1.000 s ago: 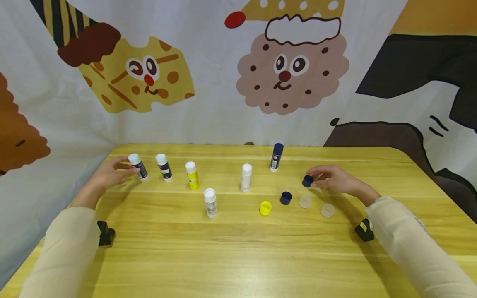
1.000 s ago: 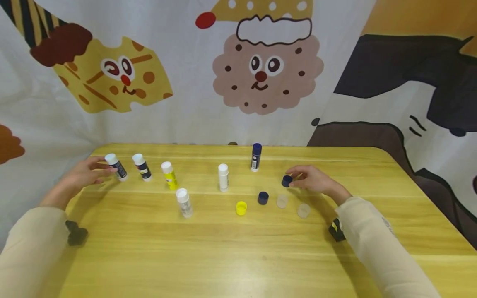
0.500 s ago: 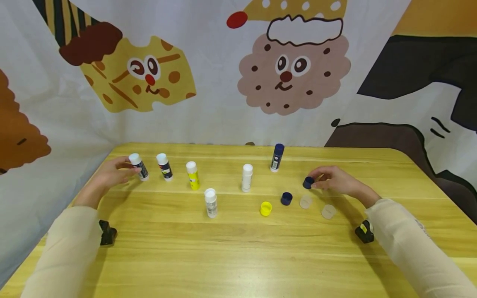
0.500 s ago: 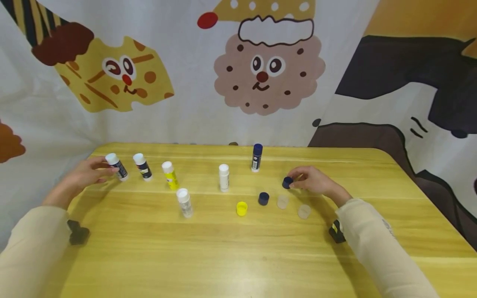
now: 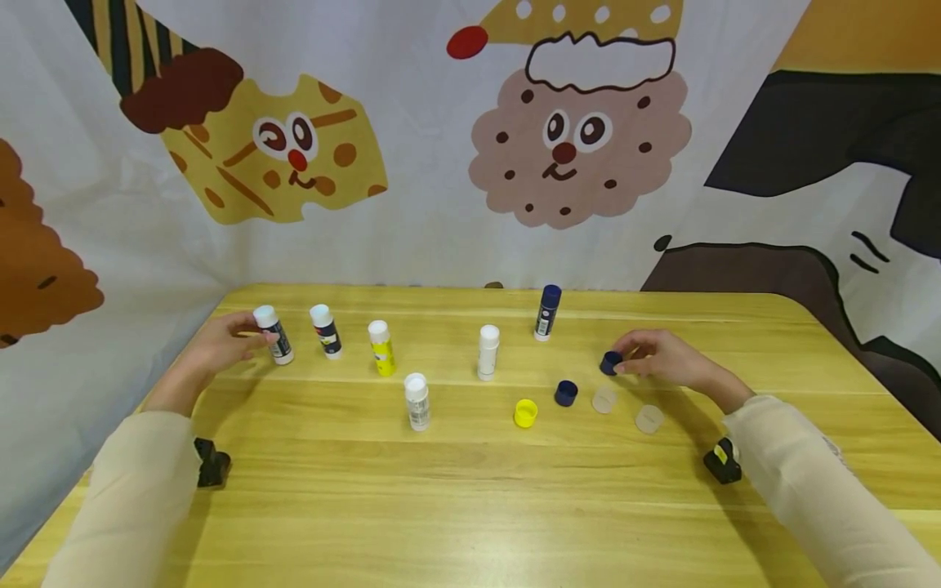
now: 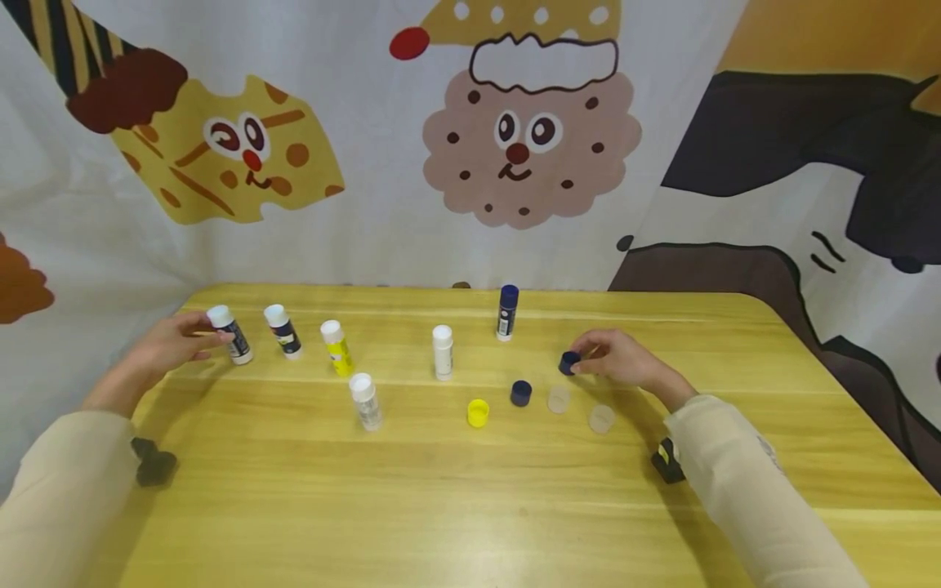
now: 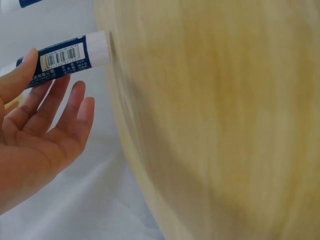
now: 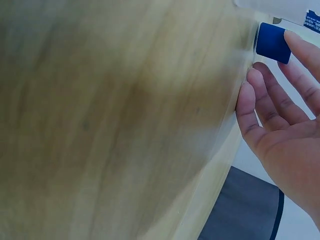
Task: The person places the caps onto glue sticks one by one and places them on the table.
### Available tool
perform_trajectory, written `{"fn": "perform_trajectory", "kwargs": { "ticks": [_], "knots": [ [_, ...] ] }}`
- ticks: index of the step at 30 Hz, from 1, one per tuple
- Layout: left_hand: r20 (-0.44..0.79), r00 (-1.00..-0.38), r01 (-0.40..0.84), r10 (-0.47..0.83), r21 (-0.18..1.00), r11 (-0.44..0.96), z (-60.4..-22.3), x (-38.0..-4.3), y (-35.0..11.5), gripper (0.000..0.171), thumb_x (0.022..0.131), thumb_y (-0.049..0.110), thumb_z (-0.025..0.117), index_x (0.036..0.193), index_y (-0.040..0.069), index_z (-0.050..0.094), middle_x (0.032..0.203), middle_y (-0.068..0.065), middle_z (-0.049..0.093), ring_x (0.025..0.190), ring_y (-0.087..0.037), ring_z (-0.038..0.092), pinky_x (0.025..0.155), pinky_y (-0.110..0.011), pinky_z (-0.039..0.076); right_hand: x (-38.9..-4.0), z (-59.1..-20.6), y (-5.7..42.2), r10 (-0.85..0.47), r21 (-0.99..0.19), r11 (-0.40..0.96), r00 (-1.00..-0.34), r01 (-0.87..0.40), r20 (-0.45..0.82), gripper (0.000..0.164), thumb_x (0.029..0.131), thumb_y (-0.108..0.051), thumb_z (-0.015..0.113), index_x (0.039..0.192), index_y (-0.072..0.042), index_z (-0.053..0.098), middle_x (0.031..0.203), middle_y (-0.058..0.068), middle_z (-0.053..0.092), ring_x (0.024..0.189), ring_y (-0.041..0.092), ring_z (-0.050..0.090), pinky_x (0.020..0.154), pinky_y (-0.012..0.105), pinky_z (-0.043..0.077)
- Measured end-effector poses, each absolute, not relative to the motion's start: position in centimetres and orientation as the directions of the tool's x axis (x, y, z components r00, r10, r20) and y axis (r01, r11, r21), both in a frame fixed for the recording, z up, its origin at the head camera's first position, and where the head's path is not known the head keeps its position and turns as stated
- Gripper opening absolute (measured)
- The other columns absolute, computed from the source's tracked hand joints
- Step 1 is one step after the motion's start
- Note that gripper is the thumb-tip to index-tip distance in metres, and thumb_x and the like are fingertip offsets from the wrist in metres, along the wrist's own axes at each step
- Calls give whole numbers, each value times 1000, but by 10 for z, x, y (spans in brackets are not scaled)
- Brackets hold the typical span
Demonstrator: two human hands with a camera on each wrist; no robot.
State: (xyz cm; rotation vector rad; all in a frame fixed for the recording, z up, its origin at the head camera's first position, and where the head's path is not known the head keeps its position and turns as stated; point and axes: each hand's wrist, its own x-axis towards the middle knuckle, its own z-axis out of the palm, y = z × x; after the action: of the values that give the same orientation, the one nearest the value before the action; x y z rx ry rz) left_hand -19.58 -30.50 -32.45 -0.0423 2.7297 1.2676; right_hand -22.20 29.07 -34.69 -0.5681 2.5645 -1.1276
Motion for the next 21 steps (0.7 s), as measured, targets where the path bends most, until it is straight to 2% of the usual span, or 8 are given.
{"fn": "perform_trajectory", "kwargs": {
  "ticks": [6, 11, 13, 16, 19, 21],
  "knots": [
    [-154, -988, -101, 34, 785, 611, -323, -193, -304, 49, 94, 28, 52, 117, -13, 41, 121, -29, 44, 111, -41, 43, 90, -50, 40, -221, -346, 291, -462, -753, 612, -882, -241, -94, 29, 85, -14, 66, 106, 4, 58, 94, 14, 61, 73, 23, 57, 59, 33, 49],
    [-120, -992, -65, 46, 774, 630, -321, -190, -303, 43, 94, 26, 52, 112, -12, 44, 116, -27, 49, 107, -39, 48, 89, -49, 41, -218, -341, 292, -453, -757, 614, -885, -225, -104, 28, 85, -15, 66, 105, 3, 57, 95, 15, 60, 78, 25, 59, 62, 34, 49],
    [-110, -993, -52, 51, 770, 636, -320, -190, -303, 43, 94, 25, 53, 113, -12, 44, 114, -25, 51, 102, -33, 52, 87, -45, 43, -217, -339, 292, -450, -761, 611, -887, -218, -107, 29, 85, -15, 65, 105, 4, 56, 96, 15, 60, 80, 25, 59, 64, 34, 49],
    [-103, -993, -43, 60, 777, 629, -317, -188, -302, 45, 94, 26, 53, 115, -12, 43, 113, -23, 52, 93, -17, 55, 86, -40, 46, -214, -336, 292, -448, -765, 606, -889, -220, -99, 29, 85, -15, 66, 105, 3, 56, 97, 15, 61, 84, 24, 60, 68, 35, 49],
    [-91, -994, -31, 65, 783, 621, -314, -186, -299, 45, 94, 27, 52, 115, -11, 42, 113, -22, 51, 85, -1, 53, 84, -36, 47, -212, -332, 290, -442, -761, 610, -892, -221, -95, 29, 85, -16, 66, 105, 2, 56, 97, 13, 61, 85, 24, 60, 70, 36, 49],
    [-83, -994, -23, 69, 787, 617, -312, -184, -297, 45, 94, 27, 52, 115, -11, 41, 114, -23, 50, 83, 2, 51, 85, -36, 47, -210, -328, 289, -442, -758, 612, -893, -226, -90, 28, 85, -16, 66, 105, 2, 56, 97, 13, 61, 85, 26, 59, 70, 38, 48]
  ]
}}
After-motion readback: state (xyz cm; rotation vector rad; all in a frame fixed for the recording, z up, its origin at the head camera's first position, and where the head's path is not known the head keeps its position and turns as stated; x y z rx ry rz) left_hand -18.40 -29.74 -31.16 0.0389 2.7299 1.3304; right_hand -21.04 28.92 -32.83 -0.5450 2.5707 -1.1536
